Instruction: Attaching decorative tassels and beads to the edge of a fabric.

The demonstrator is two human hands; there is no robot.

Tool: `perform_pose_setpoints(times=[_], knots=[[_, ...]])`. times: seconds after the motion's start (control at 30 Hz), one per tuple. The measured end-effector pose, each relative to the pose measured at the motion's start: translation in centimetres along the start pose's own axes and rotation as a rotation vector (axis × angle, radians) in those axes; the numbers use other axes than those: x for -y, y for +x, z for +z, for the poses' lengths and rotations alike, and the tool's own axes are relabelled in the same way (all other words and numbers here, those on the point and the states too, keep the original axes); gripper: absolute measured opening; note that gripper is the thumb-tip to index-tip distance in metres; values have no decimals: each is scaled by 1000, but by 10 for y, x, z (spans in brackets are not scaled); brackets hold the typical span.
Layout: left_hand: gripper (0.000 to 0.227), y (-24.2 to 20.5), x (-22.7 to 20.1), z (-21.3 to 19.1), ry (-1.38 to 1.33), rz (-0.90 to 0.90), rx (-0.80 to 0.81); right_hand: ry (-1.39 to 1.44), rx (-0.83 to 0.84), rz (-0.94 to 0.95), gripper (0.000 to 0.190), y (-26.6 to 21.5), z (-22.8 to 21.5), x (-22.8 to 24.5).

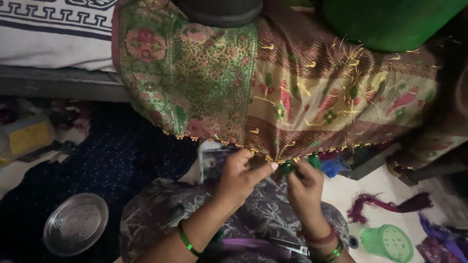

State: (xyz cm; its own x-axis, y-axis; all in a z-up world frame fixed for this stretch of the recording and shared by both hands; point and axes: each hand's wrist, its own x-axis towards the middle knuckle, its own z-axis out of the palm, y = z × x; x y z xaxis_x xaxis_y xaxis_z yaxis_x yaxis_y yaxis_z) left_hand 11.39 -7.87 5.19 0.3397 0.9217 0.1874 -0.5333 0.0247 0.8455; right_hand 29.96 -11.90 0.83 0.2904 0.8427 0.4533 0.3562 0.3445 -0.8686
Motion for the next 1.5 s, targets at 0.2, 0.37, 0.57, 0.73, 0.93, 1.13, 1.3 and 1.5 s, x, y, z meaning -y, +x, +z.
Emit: perform_pose_setpoints(times=[0.2, 0.37, 0.57, 0.73, 0.93, 1.13, 1.3, 1.5], knots=[[19, -6, -19, 8, -26, -7, 5, -30, -20, -50, 11, 0, 1, 12], [19, -7, -10, 5, -103, -67, 5, -257, -74, -246, 9, 8, 1, 36], [15, -6, -9, 9, -5, -20, -38, -289, -85, -326, 13, 7, 3, 32], [18, -2, -21, 10, -69, -95, -46, 90, -17, -13, 16, 7, 27, 65], [23, 0, -8, 5, -298, -232, 67, 915, 156, 454, 16, 8, 24, 78], [17, -1, -6, 1, 202, 64, -38, -2, 7, 308, 23, -2, 9, 116], [16, 2, 11, 0, 22, 33, 62, -652, -61, -622, 29, 41, 10, 190], [16, 7, 16, -12, -376, -213, 13, -203, 91, -270, 12, 38, 6, 156]])
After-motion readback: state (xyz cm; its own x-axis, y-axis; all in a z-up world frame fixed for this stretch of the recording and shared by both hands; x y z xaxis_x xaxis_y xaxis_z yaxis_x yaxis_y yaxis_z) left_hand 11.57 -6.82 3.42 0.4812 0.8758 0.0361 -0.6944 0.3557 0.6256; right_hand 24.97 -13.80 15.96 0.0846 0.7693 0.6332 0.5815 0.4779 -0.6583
